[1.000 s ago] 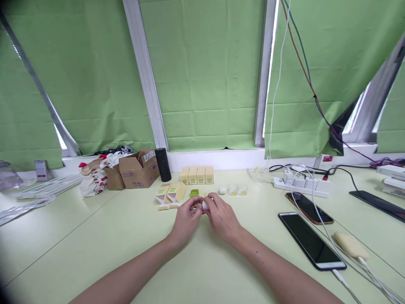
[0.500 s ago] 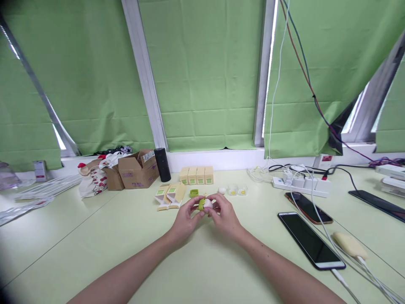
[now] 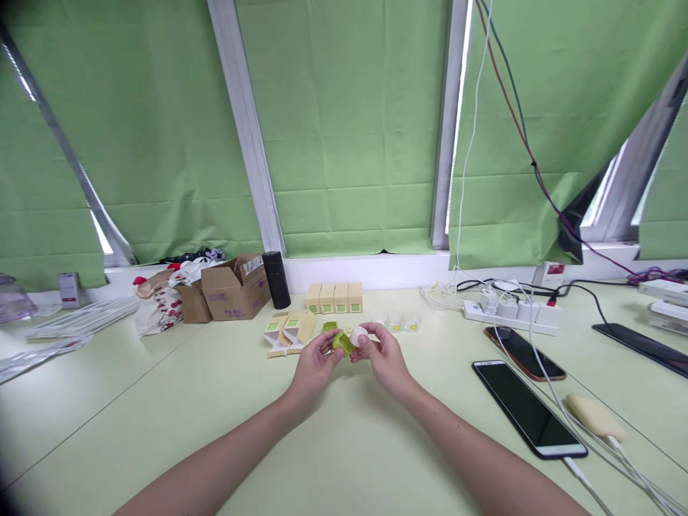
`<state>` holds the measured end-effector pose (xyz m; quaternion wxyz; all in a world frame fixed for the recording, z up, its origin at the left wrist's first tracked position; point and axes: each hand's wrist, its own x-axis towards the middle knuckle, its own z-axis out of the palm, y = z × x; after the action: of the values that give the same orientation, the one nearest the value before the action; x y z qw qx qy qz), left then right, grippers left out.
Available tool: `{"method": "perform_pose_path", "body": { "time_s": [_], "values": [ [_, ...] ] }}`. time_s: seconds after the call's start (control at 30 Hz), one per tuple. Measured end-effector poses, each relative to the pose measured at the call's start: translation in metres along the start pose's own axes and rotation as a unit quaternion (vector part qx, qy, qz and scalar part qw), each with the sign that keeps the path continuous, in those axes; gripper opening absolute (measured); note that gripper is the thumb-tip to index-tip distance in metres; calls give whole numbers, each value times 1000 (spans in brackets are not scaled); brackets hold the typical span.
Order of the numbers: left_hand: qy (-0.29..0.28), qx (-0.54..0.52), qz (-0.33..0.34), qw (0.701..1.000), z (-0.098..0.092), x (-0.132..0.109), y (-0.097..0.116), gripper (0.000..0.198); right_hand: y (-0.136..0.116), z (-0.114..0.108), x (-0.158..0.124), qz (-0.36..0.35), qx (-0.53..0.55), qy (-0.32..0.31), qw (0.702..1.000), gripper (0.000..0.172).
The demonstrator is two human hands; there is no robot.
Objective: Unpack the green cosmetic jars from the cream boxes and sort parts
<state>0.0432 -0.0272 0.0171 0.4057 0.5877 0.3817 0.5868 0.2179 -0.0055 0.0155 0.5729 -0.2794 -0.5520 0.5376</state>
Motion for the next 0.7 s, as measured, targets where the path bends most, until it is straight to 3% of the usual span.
{"method": "perform_pose_path", "body": {
  "time_s": [0.13,0.27,0.57,0.7],
  "values": [
    [11,-23,12,1000,-3,3,-5,56,0,-9,5,57,103,21,993,46],
    [34,-53,11,998,-7,6,-11,60,0,-13,5,100,123,27,987,43],
    [66,-86,7,994,-14,11,-19,60,-9,-8,0,98,135,-24,986,45],
    [66,-83,5,994,-12,9,-17,61,-10,-8,0,84,127,-15,988,49]
  ]
}}
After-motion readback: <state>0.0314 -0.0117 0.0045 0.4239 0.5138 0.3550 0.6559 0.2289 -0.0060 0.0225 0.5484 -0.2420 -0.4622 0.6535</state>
